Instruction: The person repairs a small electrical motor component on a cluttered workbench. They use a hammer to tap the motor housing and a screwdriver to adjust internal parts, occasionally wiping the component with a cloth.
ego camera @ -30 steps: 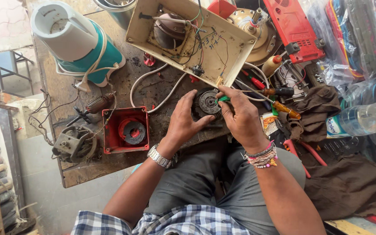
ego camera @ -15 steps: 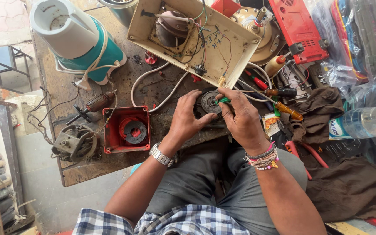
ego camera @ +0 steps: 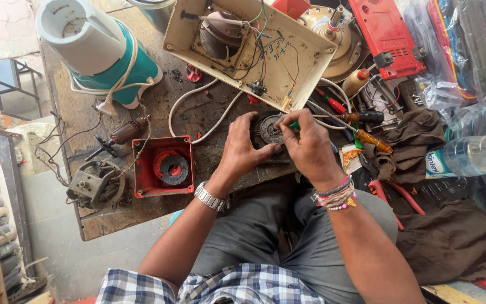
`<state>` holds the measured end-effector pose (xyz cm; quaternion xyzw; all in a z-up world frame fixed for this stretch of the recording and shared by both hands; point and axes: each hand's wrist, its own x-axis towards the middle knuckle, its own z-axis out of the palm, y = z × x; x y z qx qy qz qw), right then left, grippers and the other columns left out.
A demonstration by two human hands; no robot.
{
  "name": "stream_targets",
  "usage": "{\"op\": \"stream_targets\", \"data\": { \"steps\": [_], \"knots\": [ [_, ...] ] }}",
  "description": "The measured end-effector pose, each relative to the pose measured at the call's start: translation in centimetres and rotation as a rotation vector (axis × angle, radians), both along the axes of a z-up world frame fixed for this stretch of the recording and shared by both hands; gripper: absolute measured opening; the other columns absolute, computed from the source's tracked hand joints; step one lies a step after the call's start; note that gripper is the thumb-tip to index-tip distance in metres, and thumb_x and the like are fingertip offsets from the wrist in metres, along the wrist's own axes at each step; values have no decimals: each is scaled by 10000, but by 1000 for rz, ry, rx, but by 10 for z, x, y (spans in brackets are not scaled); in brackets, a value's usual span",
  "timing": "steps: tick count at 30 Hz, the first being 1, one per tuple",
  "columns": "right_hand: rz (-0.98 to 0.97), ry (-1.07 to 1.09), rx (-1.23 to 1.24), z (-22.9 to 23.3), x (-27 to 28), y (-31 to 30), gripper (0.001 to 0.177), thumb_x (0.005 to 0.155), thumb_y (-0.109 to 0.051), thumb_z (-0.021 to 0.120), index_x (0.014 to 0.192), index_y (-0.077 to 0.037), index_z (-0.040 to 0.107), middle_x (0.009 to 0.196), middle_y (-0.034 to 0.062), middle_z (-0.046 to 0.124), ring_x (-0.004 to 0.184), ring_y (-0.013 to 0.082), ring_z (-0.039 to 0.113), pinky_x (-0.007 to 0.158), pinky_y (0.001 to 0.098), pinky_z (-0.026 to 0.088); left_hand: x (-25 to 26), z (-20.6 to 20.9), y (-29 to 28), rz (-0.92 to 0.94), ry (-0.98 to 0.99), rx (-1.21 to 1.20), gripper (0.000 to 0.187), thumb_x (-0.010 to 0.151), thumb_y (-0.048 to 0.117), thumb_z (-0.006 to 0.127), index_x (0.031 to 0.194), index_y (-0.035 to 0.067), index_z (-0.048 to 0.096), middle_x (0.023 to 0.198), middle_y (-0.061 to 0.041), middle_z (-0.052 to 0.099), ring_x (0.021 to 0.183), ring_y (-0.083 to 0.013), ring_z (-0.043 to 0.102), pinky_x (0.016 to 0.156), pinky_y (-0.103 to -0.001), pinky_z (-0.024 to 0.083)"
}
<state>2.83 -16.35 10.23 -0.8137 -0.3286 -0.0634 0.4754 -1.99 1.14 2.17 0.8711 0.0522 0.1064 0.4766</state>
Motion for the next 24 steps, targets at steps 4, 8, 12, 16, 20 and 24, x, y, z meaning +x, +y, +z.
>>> {"op": "stream_targets", "data": {
  "steps": [4, 8, 12, 16, 20, 24],
  "knots": [
    [-4, -25, 90, 2, -3, -3, 118, 1062, -8, 625, 1108, -26, 518, 1067, 126, 738, 973, 228, 760, 833, 315, 621, 1, 1, 0, -2, 37, 7, 979, 644, 416, 933, 1395, -21, 483, 1327, -219, 564, 1283, -383, 499, 1096, -452, 421],
    [14, 157, 57, 1, -3, 1, 127, 1032, -9, 638, 1094, -14, 527, 1006, 106, 750, 901, 178, 768, 766, 296, 618, 3, 5, 2, -3, 72, -2, 998, 628, 412, 931, 1403, -19, 475, 1327, -216, 563, 1280, -380, 498, 1092, -447, 423],
    [5, 46, 77, -1, 0, -1, 122, 1050, -5, 627, 1091, -9, 513, 1034, 120, 736, 955, 181, 755, 817, 299, 619, 4, 5, 2, -8, 31, 13, 1004, 631, 406, 935, 1408, -26, 468, 1343, -224, 552, 1279, -384, 494, 1089, -451, 421],
    [11, 57, 73, -4, 1, 2, 130, 1049, -11, 633, 1087, -15, 508, 1024, 121, 737, 952, 194, 760, 823, 302, 615, 2, 4, 2, -12, 53, 12, 1000, 643, 398, 930, 1420, -22, 460, 1321, -220, 561, 1281, -386, 493, 1094, -452, 422],
    [19, 96, 136, -5, -1, 2, 123, 1067, -9, 618, 1089, -19, 497, 1040, 127, 732, 956, 213, 753, 840, 312, 615, 6, 6, 2, -16, 57, 13, 1001, 632, 398, 932, 1412, -14, 460, 1318, -216, 565, 1272, -384, 500, 1091, -450, 424],
    [28, 97, 62, -5, -2, 0, 130, 1058, -12, 627, 1086, -16, 501, 1023, 124, 741, 936, 203, 759, 819, 310, 608, 4, 5, 1, -12, 40, 20, 997, 642, 401, 937, 1413, -14, 460, 1321, -218, 563, 1276, -392, 496, 1086, -453, 425]
  ]
}}
